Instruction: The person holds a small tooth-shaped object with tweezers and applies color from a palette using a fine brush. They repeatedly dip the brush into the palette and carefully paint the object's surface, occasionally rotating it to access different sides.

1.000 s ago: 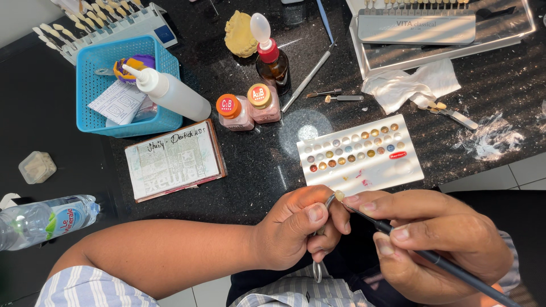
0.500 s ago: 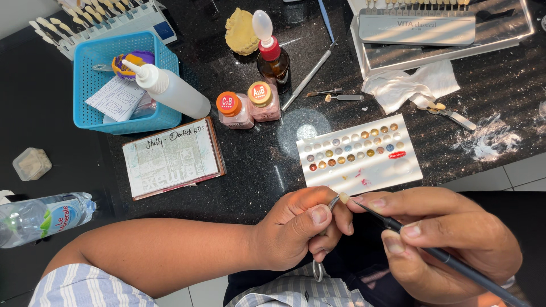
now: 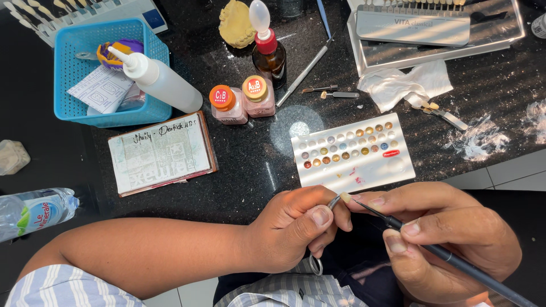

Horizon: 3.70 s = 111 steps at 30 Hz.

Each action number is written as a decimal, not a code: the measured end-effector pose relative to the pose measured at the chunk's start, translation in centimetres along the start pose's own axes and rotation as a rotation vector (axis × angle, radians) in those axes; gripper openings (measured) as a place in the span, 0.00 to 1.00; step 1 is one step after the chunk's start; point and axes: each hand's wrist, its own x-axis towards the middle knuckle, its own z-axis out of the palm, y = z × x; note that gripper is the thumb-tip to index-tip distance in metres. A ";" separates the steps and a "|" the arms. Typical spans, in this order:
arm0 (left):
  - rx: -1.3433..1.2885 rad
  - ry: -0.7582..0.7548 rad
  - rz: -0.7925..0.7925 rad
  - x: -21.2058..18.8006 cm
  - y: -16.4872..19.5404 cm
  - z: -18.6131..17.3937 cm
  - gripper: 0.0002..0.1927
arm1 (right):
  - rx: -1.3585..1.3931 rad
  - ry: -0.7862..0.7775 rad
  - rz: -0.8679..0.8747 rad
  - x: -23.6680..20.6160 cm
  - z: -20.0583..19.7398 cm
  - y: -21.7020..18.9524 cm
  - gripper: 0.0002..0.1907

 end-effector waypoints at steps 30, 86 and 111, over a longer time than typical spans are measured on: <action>0.222 0.020 0.000 0.1 0.5 0.0 0.22 | 0.053 0.198 0.133 -0.6 2.0 -2.3 0.09; 0.245 0.006 0.038 0.0 0.0 0.0 0.25 | -0.047 -0.011 0.082 0.5 0.0 -1.5 0.11; -0.255 -0.130 -0.084 -0.4 -1.6 -0.8 0.25 | 0.058 0.124 0.111 0.1 1.2 -2.5 0.09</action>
